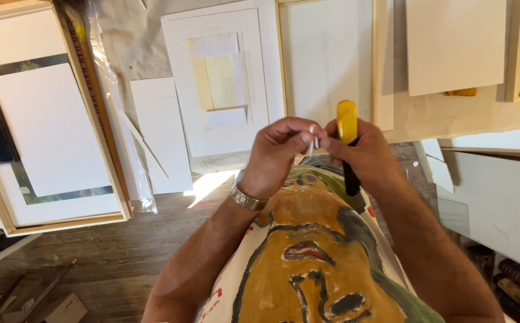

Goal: Trimming material and marking edges of a frame using a utility knife and a marking tool

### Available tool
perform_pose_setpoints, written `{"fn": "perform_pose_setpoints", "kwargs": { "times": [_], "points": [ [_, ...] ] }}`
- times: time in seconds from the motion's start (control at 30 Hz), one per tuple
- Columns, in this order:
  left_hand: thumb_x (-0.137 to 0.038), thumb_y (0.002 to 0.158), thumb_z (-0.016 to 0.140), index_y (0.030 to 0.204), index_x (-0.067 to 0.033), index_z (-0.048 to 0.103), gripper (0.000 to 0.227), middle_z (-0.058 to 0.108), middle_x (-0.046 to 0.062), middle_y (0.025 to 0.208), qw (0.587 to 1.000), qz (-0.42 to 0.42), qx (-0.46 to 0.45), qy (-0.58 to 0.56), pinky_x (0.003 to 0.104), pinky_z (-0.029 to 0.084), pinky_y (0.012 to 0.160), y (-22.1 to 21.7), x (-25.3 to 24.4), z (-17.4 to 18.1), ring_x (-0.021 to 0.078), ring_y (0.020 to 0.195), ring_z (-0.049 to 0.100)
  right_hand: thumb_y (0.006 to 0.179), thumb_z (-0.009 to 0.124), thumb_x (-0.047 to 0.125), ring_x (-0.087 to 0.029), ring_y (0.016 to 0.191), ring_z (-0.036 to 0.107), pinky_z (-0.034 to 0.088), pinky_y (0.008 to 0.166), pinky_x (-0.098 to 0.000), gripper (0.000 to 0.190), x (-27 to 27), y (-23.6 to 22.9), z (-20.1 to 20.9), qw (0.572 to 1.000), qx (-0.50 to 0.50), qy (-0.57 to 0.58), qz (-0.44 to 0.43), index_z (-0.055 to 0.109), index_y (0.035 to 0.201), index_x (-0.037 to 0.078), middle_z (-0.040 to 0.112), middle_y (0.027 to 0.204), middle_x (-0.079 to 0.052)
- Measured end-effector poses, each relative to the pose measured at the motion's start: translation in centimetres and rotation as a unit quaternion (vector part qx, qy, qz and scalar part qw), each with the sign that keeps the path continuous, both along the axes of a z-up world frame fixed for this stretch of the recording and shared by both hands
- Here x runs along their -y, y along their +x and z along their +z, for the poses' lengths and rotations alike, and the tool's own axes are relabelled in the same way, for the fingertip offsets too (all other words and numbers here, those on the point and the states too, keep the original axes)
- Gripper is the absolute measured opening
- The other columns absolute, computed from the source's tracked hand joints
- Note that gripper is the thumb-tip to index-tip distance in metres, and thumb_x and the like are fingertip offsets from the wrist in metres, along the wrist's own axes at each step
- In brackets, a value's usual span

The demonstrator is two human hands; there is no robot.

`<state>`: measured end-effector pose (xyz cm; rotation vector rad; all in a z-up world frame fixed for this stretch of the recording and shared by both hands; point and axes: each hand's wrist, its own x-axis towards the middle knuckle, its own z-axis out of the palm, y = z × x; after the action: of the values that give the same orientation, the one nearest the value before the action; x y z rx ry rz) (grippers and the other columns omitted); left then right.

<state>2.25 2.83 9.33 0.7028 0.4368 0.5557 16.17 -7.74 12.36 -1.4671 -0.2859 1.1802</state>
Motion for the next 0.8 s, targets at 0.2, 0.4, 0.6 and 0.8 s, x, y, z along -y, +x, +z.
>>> {"fn": "perform_pose_setpoints", "kwargs": {
  "times": [0.2,0.4,0.6,0.8],
  "points": [
    [-0.004,0.097,0.072,0.103,0.0008,0.067,0.010,0.073,0.022,0.099,0.990,0.055,-0.001,-0.133,0.023,0.049,0.065,-0.5,-0.4,-2.1,0.0159,0.080,0.066,0.090,0.080,0.009,-0.011,0.050,0.059,0.048,0.052,-0.0224,0.021,-0.5,0.9,3.0,0.986,0.148,-0.069,0.040,0.073,0.105,-0.004,0.063,0.069,-0.011],
    [-0.004,0.098,0.071,0.105,0.0002,0.064,0.011,0.073,0.023,0.100,0.992,0.057,-0.010,-0.109,0.023,0.049,0.066,0.2,0.0,-0.4,0.0170,0.081,0.069,0.083,0.084,0.006,-0.012,0.047,0.058,0.049,0.050,-0.0238,0.025,0.1,-0.8,1.0,0.992,0.112,-0.054,0.033,0.073,0.102,-0.005,0.062,0.066,-0.013],
    [-0.004,0.098,0.071,0.114,-0.0026,0.061,0.019,0.074,0.023,0.099,0.996,0.072,-0.029,-0.050,0.022,0.048,0.065,0.2,0.2,0.3,0.0144,0.080,0.066,0.086,0.085,0.008,-0.014,0.048,0.062,0.051,0.050,-0.0247,0.020,0.6,-1.0,0.8,0.981,0.180,-0.070,0.025,0.074,0.099,-0.003,0.068,0.071,-0.014],
    [-0.004,0.100,0.070,0.125,-0.0049,0.067,0.025,0.076,0.023,0.103,0.993,0.081,-0.080,0.034,0.023,0.053,0.069,0.0,0.2,0.9,0.0134,0.082,0.066,0.086,0.084,0.004,-0.016,0.056,0.066,0.055,0.055,-0.0288,0.026,0.1,-1.3,1.4,0.980,0.194,-0.041,0.026,0.073,0.109,-0.002,0.071,0.086,-0.018]
  ]
}}
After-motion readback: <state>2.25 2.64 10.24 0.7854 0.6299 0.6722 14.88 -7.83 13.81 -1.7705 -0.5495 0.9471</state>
